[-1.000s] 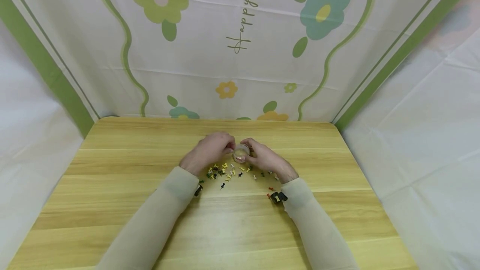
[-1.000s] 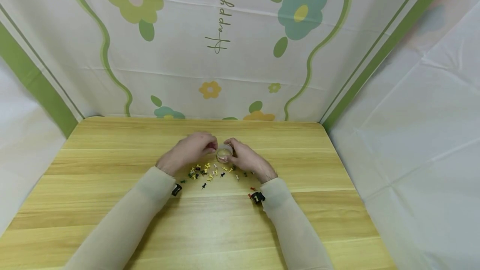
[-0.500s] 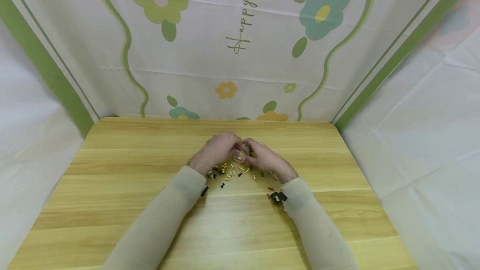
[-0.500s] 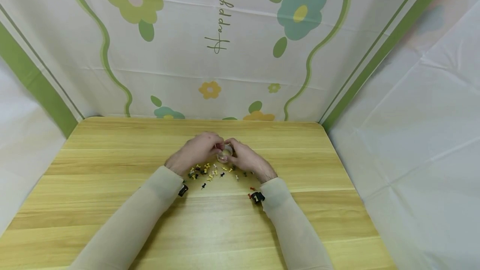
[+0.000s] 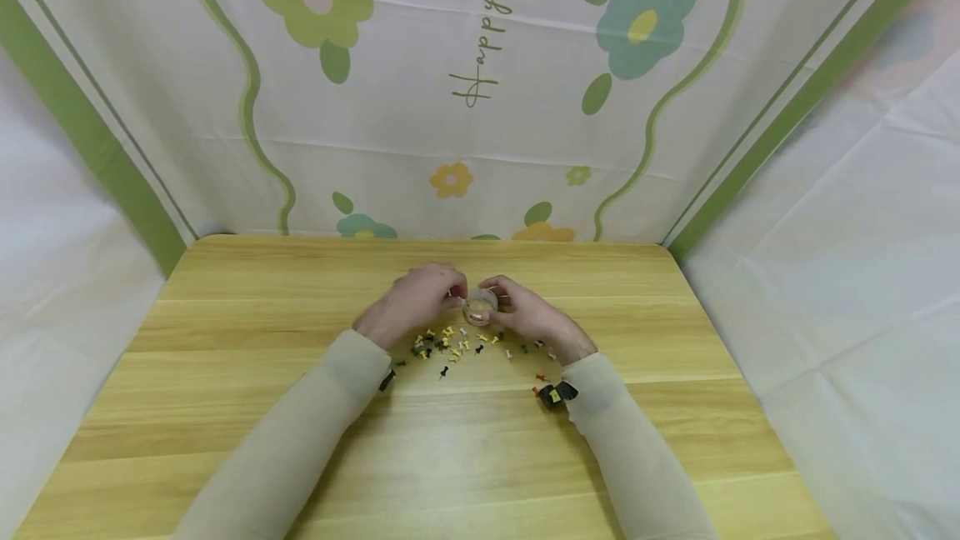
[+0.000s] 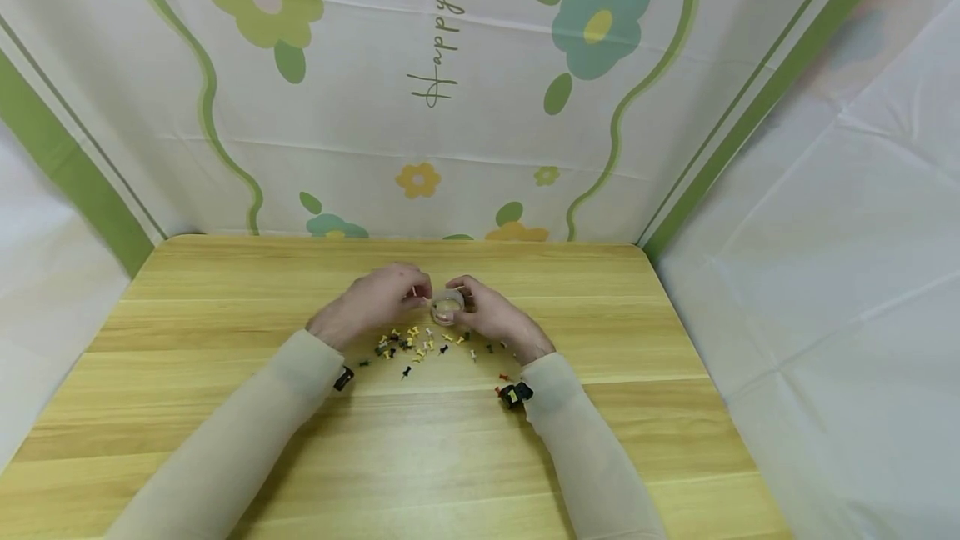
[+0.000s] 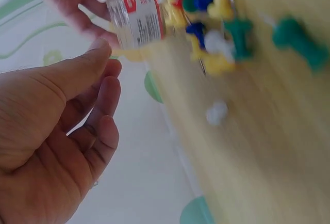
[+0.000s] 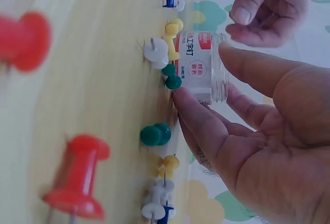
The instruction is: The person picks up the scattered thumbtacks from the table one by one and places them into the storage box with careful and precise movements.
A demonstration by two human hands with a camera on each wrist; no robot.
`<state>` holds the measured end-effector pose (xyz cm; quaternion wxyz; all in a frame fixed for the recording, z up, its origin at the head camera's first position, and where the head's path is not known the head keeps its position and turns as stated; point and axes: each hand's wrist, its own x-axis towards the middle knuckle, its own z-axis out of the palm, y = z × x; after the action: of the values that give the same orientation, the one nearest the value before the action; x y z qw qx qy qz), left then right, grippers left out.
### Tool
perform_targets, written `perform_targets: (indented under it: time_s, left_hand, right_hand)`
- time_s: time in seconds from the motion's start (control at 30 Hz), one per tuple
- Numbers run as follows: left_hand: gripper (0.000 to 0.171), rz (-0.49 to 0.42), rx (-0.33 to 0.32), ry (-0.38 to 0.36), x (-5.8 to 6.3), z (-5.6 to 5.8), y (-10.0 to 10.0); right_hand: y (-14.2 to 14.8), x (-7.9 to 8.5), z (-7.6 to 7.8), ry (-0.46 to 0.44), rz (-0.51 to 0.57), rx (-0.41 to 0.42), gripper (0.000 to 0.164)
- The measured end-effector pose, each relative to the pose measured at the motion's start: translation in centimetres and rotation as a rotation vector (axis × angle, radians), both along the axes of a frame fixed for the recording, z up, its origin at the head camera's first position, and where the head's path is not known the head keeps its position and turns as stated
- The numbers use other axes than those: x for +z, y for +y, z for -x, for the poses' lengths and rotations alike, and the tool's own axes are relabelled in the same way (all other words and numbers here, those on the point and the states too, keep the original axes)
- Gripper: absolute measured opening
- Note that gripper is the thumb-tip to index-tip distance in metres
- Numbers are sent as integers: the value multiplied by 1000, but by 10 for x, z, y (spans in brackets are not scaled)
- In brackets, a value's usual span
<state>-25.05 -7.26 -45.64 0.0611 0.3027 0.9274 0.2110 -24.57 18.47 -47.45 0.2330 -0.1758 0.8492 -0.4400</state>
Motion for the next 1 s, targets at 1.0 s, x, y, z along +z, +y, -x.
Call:
perform_targets:
  time_s: [1.0]
  left_hand:
    - [9,255,-18,-21,16,-26,-43]
  right_hand:
    - [-1,1,-3,-57,62,-18,59]
